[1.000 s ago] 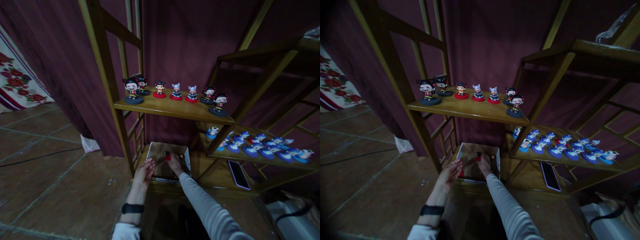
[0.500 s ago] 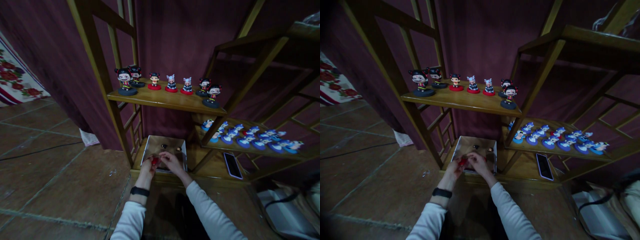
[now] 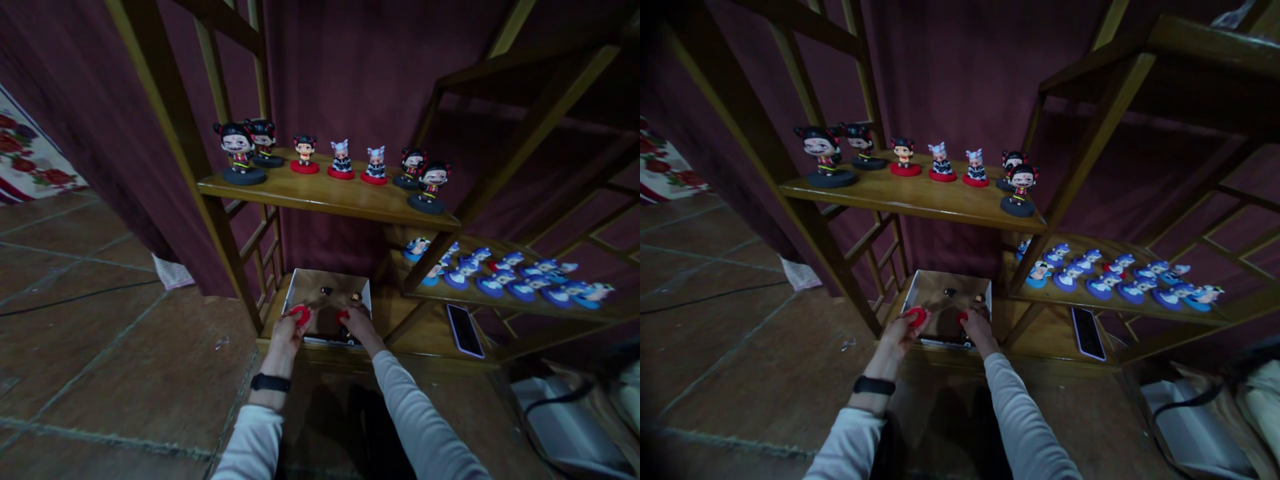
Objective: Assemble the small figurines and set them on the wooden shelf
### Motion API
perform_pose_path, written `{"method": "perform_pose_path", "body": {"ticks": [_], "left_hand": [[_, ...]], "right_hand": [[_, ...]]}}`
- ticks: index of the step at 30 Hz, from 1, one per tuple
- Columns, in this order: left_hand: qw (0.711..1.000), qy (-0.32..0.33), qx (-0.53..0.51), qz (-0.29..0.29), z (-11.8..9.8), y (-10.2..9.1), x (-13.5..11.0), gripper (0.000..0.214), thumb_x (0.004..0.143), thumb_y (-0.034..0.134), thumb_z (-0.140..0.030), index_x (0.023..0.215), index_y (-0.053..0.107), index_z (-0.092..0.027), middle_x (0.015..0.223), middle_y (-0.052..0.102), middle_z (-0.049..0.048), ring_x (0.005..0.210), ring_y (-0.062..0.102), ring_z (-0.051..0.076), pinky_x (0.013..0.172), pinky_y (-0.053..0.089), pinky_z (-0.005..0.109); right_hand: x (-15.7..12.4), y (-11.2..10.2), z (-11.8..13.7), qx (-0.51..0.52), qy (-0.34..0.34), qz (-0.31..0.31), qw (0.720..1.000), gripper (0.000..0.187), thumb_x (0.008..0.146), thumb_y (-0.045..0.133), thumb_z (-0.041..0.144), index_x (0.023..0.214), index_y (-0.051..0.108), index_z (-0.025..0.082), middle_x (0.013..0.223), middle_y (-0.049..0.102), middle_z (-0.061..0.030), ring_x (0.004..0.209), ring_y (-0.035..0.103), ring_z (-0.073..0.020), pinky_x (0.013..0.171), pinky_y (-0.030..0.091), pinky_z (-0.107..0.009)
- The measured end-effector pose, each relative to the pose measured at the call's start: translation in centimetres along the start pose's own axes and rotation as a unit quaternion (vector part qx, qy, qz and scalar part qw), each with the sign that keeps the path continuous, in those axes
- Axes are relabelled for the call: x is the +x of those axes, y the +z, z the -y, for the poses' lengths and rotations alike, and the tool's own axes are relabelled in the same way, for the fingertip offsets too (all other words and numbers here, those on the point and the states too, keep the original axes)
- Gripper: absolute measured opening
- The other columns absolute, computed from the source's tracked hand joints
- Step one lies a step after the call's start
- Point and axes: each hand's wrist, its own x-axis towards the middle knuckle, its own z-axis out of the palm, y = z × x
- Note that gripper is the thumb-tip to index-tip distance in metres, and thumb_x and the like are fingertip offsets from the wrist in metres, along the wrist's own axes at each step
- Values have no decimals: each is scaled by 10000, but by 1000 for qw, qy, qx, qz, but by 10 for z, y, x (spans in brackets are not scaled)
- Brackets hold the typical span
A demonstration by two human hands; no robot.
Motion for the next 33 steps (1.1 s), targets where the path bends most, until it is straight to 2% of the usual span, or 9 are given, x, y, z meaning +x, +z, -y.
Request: {"method": "perform_pose_path", "body": {"ticks": [4,10,15,20,23,25,28,31,33], "left_hand": [[1000,-22,4,-6,-2,-2,2,133,868,446,-68,834,565,-116,714,665,102,636,676,170,591,590,297],[998,-54,-21,-25,-2,-4,5,160,866,415,-70,922,561,-108,777,665,129,684,682,187,580,588,301],[1000,-14,-16,-15,0,-5,5,167,840,424,-12,856,547,-124,708,641,61,679,688,171,626,605,313],[1000,5,-20,-10,-5,-7,5,152,820,486,-9,877,557,-130,714,648,48,683,696,171,622,609,302],[1000,-14,-16,-15,-6,-7,6,158,825,482,-19,907,564,-126,715,652,55,674,694,169,637,610,319],[999,-28,-16,-15,-5,-7,6,154,838,477,-42,928,571,-126,717,656,59,670,690,164,652,609,334],[999,-38,-19,-7,-4,-5,5,128,865,463,-89,922,571,-126,727,662,70,663,683,160,663,606,348],[998,-48,-28,-2,-4,-4,1,122,876,444,-111,906,562,-123,746,667,89,686,687,177,668,601,362],[998,-61,-35,2,-5,-3,-2,133,867,438,-104,907,563,-120,749,668,97,700,689,191,673,599,383]], "right_hand": [[-1,5,3,-33,14,6,999,251,718,614,209,968,640,219,1116,615,-75,1039,567,-204,859,409,-286],[2,7,-3,35,7,-36,999,126,655,640,200,775,613,224,925,614,-22,915,553,-179,771,403,-272],[7,10,-6,116,15,-6,993,86,710,573,183,779,592,230,759,609,34,751,559,-132,691,403,-237],[4,-5,0,72,19,-77,994,111,779,511,202,795,616,234,830,665,-18,840,598,-162,744,423,-270],[-7,-13,4,17,28,-17,999,73,766,565,269,733,620,233,795,684,-42,811,627,-194,712,431,-297],[-15,-12,6,-27,19,18,999,106,698,656,321,714,622,223,795,697,-66,832,642,-231,724,436,-324],[-22,-7,7,-63,6,24,998,219,576,751,288,747,636,215,808,710,-81,887,647,-266,769,442,-349],[-21,-6,8,-16,22,35,999,217,520,751,183,696,631,228,772,707,-52,857,657,-256,755,460,-336],[-17,-12,12,67,36,30,997,165,540,718,157,644,615,231,728,692,-30,837,661,-249,748,478,-338]]}}
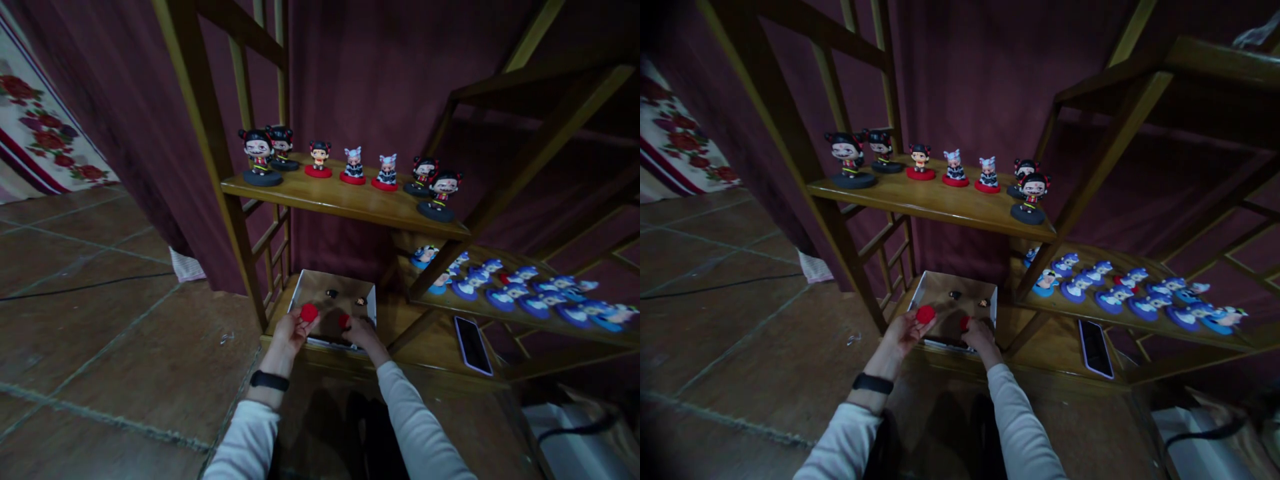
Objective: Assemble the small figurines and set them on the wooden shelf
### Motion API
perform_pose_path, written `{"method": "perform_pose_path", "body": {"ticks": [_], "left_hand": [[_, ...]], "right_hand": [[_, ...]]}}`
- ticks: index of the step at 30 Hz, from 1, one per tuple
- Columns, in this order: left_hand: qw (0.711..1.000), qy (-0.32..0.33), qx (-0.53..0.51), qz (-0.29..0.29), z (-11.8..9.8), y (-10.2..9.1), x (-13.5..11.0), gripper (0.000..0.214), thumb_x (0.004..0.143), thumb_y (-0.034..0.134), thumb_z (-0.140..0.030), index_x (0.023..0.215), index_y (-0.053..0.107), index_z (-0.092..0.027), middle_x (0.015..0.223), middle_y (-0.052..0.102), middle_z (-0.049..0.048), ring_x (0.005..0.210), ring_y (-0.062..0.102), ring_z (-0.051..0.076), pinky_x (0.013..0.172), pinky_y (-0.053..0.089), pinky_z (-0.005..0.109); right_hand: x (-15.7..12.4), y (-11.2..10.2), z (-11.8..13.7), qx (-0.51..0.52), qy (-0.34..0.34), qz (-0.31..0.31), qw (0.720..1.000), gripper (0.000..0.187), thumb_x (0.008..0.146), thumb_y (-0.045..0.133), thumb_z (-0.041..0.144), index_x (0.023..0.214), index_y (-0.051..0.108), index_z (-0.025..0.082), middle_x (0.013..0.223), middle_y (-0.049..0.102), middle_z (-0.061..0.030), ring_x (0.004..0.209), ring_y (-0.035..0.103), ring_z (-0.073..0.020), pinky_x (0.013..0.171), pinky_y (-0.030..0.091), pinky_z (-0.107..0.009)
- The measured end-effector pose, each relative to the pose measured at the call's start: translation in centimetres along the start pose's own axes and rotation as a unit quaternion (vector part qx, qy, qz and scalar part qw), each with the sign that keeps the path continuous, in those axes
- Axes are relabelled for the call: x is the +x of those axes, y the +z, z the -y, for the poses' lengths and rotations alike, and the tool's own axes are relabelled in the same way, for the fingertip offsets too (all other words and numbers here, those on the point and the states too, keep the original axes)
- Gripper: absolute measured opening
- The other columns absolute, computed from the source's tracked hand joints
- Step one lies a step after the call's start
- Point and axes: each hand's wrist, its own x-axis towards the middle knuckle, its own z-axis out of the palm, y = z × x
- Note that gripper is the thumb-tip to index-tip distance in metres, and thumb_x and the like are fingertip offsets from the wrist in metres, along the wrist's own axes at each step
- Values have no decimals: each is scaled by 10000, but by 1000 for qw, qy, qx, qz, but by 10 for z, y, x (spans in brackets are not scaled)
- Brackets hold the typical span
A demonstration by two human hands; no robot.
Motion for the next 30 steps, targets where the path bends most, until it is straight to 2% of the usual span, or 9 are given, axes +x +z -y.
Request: {"method": "perform_pose_path", "body": {"ticks": [2,3,6,8,10,13,21,25,30], "left_hand": [[1000,-10,-3,5,1,1,-2,153,852,429,-85,907,569,-114,742,667,98,698,687,193,683,597,396],[1000,-10,-2,9,2,2,-3,161,845,425,-73,903,571,-110,737,665,98,695,685,189,693,596,396],[1000,-4,4,31,7,4,-2,156,836,433,-53,876,576,-99,733,661,97,689,677,172,739,588,391],[999,-3,10,49,12,6,-2,142,837,446,-57,851,583,-90,733,660,102,681,670,166,758,583,385],[998,-6,16,60,17,8,-1,133,833,460,-59,829,591,-81,734,661,112,672,663,167,751,581,375],[998,-6,7,66,23,9,-2,123,808,479,-46,810,599,-73,752,665,131,683,662,179,733,576,370],[998,3,-23,62,25,8,-4,152,796,470,-12,752,599,-79,725,641,113,665,640,171,719,574,370],[997,16,-26,69,25,7,-5,134,818,501,-29,775,613,-89,763,653,113,687,639,170,724,573,365],[997,39,-22,70,26,6,-7,116,834,540,-64,759,625,-89,730,656,104,658,634,162,680,574,341]], "right_hand": [[3,-8,9,147,4,-5,989,105,599,678,197,677,618,232,737,680,-18,817,664,-235,735,508,-353],[3,-12,15,240,-1,0,971,107,632,658,234,734,625,234,777,679,-15,811,665,-224,728,525,-363],[-1,-22,34,492,-47,57,867,267,681,641,314,935,610,239,937,671,-16,852,664,-189,784,553,-398],[-7,-24,46,570,-72,87,814,322,677,674,318,979,596,236,963,666,-15,895,658,-180,865,537,-414],[-12,-23,54,593,-81,83,796,350,658,717,306,978,591,240,955,660,-7,903,653,-175,905,523,-420],[-17,-16,61,576,-95,46,810,392,642,747,307,995,584,261,968,648,-1,885,646,-173,885,536,-424],[-15,-8,61,399,-179,-13,899,392,705,682,350,1067,598,225,1059,664,-57,950,628,-199,911,500,-391],[-14,-3,59,343,-193,-38,919,357,733,648,350,1066,598,231,1088,662,-62,978,626,-206,908,500,-382],[-14,1,60,333,-198,-30,921,349,757,626,342,1082,578,225,1080,663,-56,977,635,-202,914,497,-383]]}}
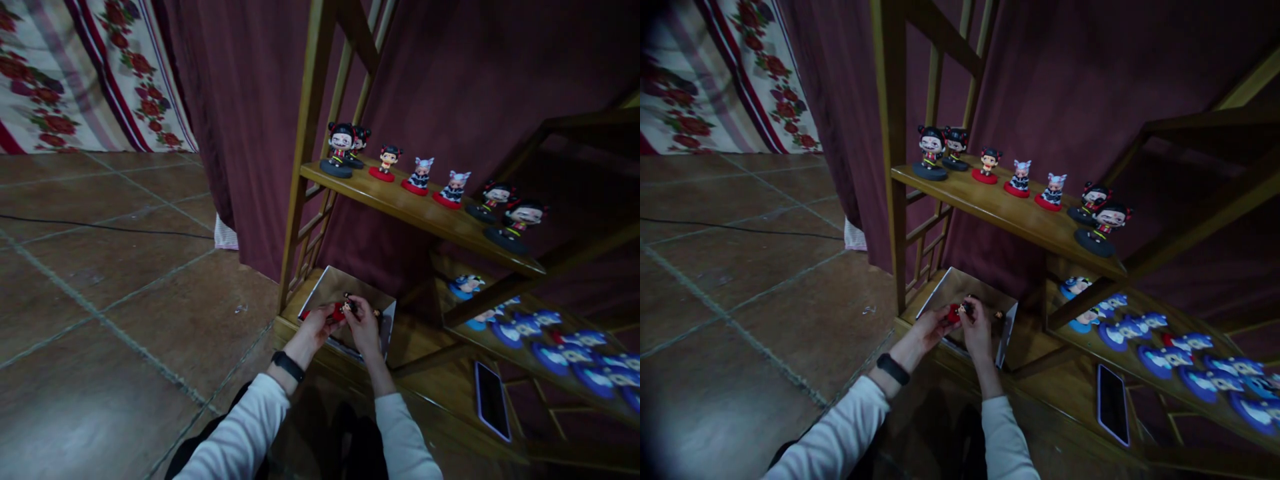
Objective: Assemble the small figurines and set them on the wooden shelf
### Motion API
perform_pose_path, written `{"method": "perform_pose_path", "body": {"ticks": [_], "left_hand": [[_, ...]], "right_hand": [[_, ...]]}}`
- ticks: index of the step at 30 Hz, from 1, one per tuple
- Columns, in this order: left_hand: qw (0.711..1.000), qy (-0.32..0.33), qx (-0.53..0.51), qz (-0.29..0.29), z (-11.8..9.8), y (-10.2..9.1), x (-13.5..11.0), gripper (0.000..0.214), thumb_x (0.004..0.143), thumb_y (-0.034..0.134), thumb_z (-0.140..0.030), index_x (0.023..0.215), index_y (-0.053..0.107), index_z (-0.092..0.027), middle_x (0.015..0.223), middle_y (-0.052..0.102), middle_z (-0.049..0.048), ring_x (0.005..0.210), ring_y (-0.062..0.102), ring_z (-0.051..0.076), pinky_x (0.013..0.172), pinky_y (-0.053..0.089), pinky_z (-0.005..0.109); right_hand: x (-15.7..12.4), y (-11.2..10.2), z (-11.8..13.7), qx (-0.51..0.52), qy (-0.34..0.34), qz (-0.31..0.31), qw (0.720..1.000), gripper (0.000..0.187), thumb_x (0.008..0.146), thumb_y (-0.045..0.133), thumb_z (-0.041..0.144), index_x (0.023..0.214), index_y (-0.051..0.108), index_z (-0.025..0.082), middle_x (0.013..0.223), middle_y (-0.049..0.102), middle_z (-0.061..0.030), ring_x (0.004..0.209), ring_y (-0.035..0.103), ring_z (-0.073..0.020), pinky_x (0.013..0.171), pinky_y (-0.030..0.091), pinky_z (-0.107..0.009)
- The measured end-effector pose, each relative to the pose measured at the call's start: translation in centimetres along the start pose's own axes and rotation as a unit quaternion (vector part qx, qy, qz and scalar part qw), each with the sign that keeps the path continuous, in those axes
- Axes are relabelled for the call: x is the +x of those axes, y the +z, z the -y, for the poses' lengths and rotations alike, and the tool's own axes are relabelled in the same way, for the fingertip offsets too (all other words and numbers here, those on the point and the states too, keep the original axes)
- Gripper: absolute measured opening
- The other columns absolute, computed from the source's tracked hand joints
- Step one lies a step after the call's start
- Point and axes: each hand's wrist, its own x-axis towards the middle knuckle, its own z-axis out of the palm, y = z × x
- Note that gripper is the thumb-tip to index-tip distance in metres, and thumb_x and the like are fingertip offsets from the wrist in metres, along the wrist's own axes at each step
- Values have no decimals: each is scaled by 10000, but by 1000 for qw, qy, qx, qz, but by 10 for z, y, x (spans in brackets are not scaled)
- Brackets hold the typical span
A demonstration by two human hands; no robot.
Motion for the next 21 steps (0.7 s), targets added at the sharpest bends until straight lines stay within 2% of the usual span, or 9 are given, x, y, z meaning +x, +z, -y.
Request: {"method": "perform_pose_path", "body": {"ticks": [10,16,21], "left_hand": [[1000,10,9,3,-1,-1,-2,96,783,655,-109,694,631,-83,691,668,87,613,632,147,633,584,323],[1000,11,13,1,2,-2,2,129,779,673,-148,675,620,-93,594,627,48,567,612,127,631,592,324],[999,8,31,-16,0,-1,2,80,798,640,-135,736,640,-83,668,667,87,601,634,138,638,591,313]], "right_hand": [[-3,-2,8,-1,6,13,1000,342,770,617,348,1083,573,219,1072,667,-61,947,641,-200,895,507,-375],[-2,-2,4,-1,-24,5,1000,344,774,606,347,1087,581,206,1071,669,-69,929,645,-199,858,522,-367],[-1,-3,1,-57,-67,-9,996,295,776,606,335,1050,611,226,1033,682,-65,923,643,-202,807,533,-345]]}}
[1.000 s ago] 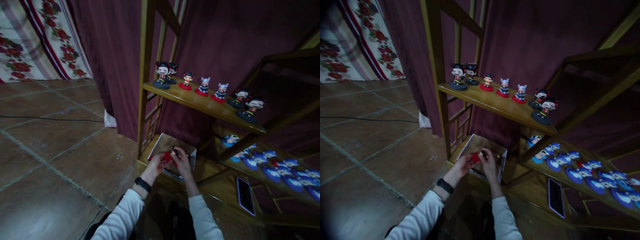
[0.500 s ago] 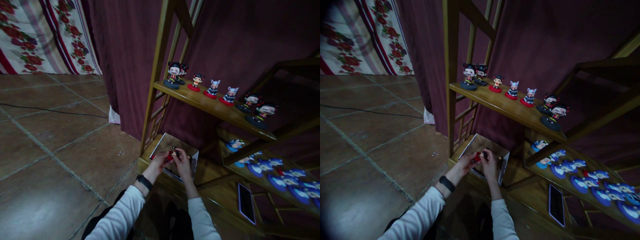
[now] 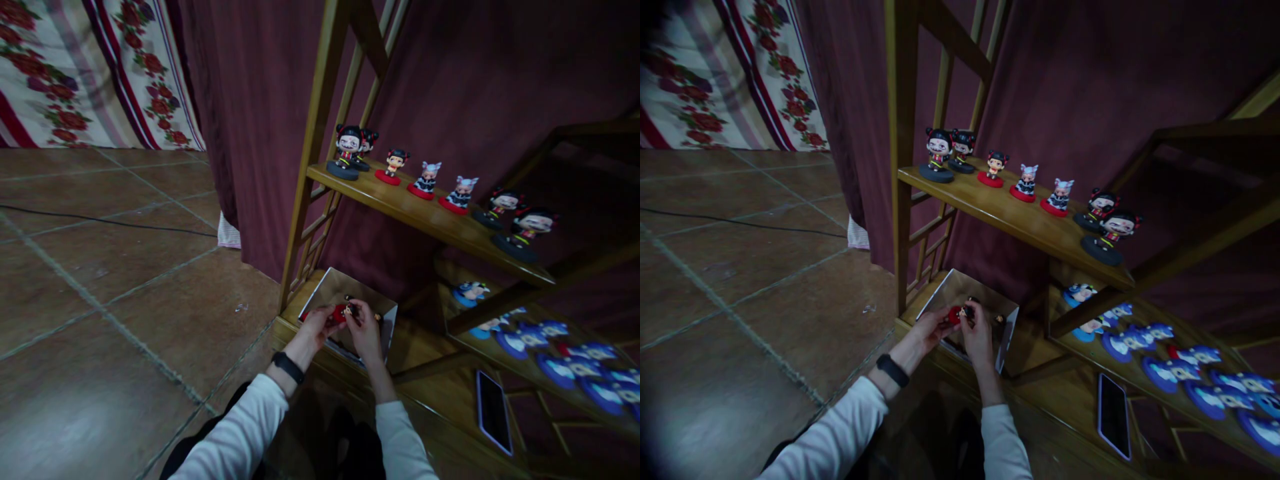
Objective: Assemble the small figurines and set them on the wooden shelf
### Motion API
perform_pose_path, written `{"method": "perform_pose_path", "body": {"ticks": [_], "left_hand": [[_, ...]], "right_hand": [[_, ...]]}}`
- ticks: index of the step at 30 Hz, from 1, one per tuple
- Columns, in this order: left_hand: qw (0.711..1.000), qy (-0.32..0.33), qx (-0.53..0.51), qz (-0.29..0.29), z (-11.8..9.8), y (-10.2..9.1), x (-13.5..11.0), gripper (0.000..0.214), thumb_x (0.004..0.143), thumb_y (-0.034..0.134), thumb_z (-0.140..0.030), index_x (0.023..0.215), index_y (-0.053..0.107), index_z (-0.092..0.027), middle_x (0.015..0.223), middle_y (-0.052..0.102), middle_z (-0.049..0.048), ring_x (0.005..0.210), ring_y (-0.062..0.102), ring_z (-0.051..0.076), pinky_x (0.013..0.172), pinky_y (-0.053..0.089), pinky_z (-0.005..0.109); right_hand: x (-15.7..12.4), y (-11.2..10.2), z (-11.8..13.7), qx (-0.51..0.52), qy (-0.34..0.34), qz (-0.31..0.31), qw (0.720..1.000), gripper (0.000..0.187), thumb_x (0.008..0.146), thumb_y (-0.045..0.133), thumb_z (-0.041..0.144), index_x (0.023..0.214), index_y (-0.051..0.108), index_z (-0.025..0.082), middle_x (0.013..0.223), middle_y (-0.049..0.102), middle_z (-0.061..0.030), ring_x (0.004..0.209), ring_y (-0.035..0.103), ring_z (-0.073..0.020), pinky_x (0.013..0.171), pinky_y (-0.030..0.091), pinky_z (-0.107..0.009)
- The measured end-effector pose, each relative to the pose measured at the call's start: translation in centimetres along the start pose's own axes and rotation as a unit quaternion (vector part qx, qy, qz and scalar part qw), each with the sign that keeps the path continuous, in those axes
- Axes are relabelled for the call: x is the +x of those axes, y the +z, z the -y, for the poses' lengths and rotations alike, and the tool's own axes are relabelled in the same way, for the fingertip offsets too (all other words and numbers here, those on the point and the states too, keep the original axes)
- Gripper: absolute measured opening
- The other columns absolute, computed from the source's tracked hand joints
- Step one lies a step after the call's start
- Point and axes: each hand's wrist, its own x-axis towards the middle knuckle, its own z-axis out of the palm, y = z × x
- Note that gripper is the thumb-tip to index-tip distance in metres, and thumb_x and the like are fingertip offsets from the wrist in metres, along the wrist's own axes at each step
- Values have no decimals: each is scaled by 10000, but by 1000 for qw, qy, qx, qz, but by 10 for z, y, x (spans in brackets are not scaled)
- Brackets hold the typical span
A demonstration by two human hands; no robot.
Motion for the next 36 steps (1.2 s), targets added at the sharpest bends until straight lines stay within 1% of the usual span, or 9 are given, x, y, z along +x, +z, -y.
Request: {"method": "perform_pose_path", "body": {"ticks": [3,5,7,9,13,18,24,31,36], "left_hand": [[1000,13,19,0,-1,-1,0,51,778,627,-70,732,646,-80,660,670,85,589,636,138,634,589,309],[999,24,28,7,0,-2,1,36,754,650,-64,722,650,-80,665,675,86,589,637,141,630,587,310],[999,33,32,12,1,-4,2,36,729,688,-90,716,655,-81,690,685,93,601,640,143,626,582,302],[998,40,40,10,3,-5,4,90,696,733,-129,698,656,-84,693,687,94,594,636,135,624,574,286],[996,52,75,0,2,-8,6,198,625,801,-210,636,646,-87,627,667,77,548,616,121,597,552,262],[990,80,117,-3,1,-9,6,272,567,827,-292,584,646,-89,556,631,47,495,565,97,533,506,227],[983,126,133,5,3,-6,6,356,485,847,-387,543,649,-97,549,628,47,524,556,106,545,493,238],[978,140,150,34,1,-4,3,329,511,832,-380,576,680,-95,569,643,54,525,553,108,565,488,242],[979,135,152,29,-1,-4,0,284,526,829,-331,550,668,-98,538,616,35,513,542,101,563,490,240]], "right_hand": [[0,-1,0,-21,-15,3,1000,288,788,590,324,1059,608,228,1009,685,-64,895,647,-200,776,537,-338],[0,-1,0,-30,-21,10,999,297,793,582,320,1074,600,226,997,687,-63,879,649,-199,763,537,-336],[0,-2,1,-41,-22,19,999,301,801,571,316,1087,591,226,1008,684,-63,882,647,-200,767,534,-340],[0,-3,3,-56,-20,30,998,300,809,559,309,1097,580,229,1039,677,-64,910,642,-203,789,527,-347],[-1,-5,9,-84,-16,51,995,292,830,538,312,1110,566,232,1073,666,-70,924,641,-208,804,521,-355],[-3,-6,12,-108,-25,71,991,287,859,498,322,1128,559,240,1114,653,-79,950,642,-217,809,523,-363],[-4,-2,6,-92,-46,57,993,283,861,491,323,1121,566,240,1111,653,-92,938,643,-210,781,538,-344],[-3,0,-3,-59,-23,14,998,308,848,514,350,1125,557,222,1036,680,-91,917,651,-211,778,542,-351],[-4,-3,4,-72,-15,44,996,275,858,502,336,1107,562,234,1073,674,-87,910,661,-206,772,544,-340]]}}
